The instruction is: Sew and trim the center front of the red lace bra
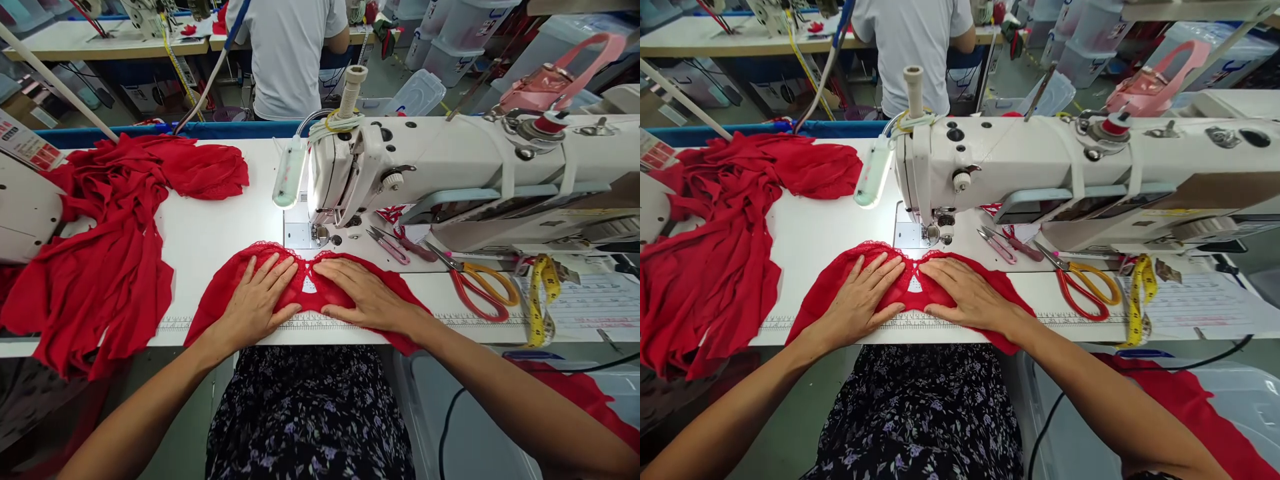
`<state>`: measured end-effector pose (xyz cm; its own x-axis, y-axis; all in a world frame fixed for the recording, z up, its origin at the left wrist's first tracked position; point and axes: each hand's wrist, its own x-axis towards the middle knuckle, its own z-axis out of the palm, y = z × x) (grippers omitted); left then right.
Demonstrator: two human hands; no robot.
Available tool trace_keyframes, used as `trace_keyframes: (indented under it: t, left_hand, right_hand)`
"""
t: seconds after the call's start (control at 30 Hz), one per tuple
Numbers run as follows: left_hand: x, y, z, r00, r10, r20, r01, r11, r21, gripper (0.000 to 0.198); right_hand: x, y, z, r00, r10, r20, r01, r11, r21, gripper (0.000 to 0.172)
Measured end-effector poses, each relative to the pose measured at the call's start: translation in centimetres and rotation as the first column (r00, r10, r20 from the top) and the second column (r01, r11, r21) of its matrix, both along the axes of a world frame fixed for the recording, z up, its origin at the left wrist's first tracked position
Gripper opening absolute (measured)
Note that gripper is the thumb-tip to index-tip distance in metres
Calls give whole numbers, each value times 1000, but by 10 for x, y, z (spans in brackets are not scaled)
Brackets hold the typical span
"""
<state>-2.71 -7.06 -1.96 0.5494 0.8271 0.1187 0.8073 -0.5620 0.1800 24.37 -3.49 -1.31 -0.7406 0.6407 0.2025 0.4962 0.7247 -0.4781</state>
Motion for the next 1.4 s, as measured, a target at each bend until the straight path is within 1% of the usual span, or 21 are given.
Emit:
trace_keyframes:
  t: [0.2,0.33,0.43,0.5,0.6,0.7,0.77,0.87,0.93,1.0,1.1,1.17,1.23,1.4]
  left_hand:
    - [0,0,0,1000,-5,2,5,1000,2,69]
    - [0,2,0,1000,-4,5,4,1000,-5,69]
    - [1,0,4,1000,-10,23,10,1000,7,67]
    - [2,-5,9,998,-26,61,22,997,68,60]
    - [8,-18,16,989,-56,136,27,977,211,40]
    - [14,-31,17,986,-17,168,-29,963,268,29]
    - [17,-36,14,988,19,156,-63,958,280,28]
    - [18,-39,9,996,8,90,-38,940,339,31]
    - [20,-40,9,1000,5,26,-15,924,381,30]
    - [23,-40,11,999,37,-24,-24,907,420,28]
    - [28,-41,13,996,73,-54,-38,874,484,21]
    - [30,-42,13,996,63,-67,-20,862,506,15]
    - [31,-43,12,997,33,-76,10,863,506,11]
    - [25,-45,9,998,-28,-53,50,878,477,11]
  right_hand:
    - [-1,1,0,1000,-2,-1,2,1000,-2,73]
    - [0,0,1,1000,-3,-5,3,1000,-2,72]
    - [-1,0,5,1000,5,-1,-5,1000,0,71]
    - [-3,0,9,999,30,-19,-29,1000,7,65]
    - [-12,2,15,994,81,-77,-79,997,22,45]
    - [-23,6,12,992,110,-62,-106,993,51,42]
    - [-28,8,6,995,101,4,-100,989,107,41]
    - [-31,9,-2,994,64,87,-79,979,186,45]
    - [-32,8,-4,992,55,116,-77,977,197,47]
    - [-33,8,-3,990,53,132,-79,977,197,47]
    - [-35,8,0,989,37,143,-67,975,213,45]
    - [-36,7,0,988,24,150,-58,971,230,43]
    - [-37,7,-1,987,14,158,-53,968,246,42]
    - [-37,6,-2,985,9,170,-51,967,249,42]
